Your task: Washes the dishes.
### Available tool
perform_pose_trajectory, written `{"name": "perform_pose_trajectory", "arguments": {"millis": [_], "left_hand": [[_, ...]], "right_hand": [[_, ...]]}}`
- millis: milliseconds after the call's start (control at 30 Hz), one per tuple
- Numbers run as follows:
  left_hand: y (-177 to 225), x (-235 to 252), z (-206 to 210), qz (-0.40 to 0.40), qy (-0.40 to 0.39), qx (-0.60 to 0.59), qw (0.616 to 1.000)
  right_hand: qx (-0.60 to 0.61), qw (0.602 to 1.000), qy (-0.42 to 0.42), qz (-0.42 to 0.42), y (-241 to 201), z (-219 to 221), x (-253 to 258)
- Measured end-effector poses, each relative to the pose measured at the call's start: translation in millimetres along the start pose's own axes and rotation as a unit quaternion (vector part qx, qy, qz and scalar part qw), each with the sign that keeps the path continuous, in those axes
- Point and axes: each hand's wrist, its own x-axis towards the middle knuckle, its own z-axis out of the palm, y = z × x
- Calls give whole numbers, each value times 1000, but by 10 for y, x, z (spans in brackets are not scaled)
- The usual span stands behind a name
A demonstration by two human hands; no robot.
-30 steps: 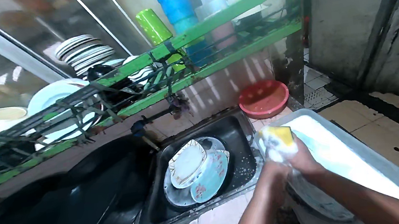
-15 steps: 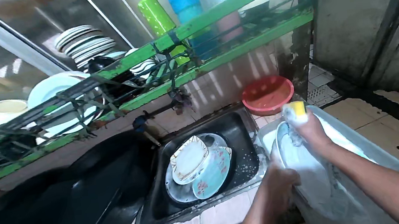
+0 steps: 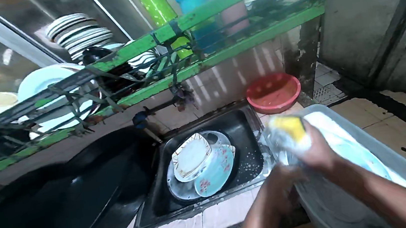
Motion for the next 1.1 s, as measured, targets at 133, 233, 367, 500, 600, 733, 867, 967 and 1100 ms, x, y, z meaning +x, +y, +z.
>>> {"name": "perform_pose_trajectory", "arguments": {"millis": [133,233,367,500,600,733,867,967,1100], "left_hand": [[31,-70,24,31,56,75,995],[21,-154,98,11,84,87,993],[-9,-31,-1,10,-26,-51,998],[-60,-46,41,91,40,-11,995],[-137,35,106,174,107,38,978],[75,176,-16,243,231,88,938],[341,86,-205,290,201,-73,933],[230,43,-69,240,243,-23,939],[18,85,130,173,221,22,960]], "right_hand": [[-33,998,22,45,237,-82,142],[-85,981,87,148,287,-222,325],[-36,999,11,25,-18,-4,-104],[-81,987,28,135,373,-117,53],[-62,982,67,168,380,-58,71],[-6,994,-22,103,-20,334,-302],[-145,979,-113,88,423,12,-158],[-163,980,-21,113,393,-29,23],[-48,998,11,45,4,282,-12]]}}
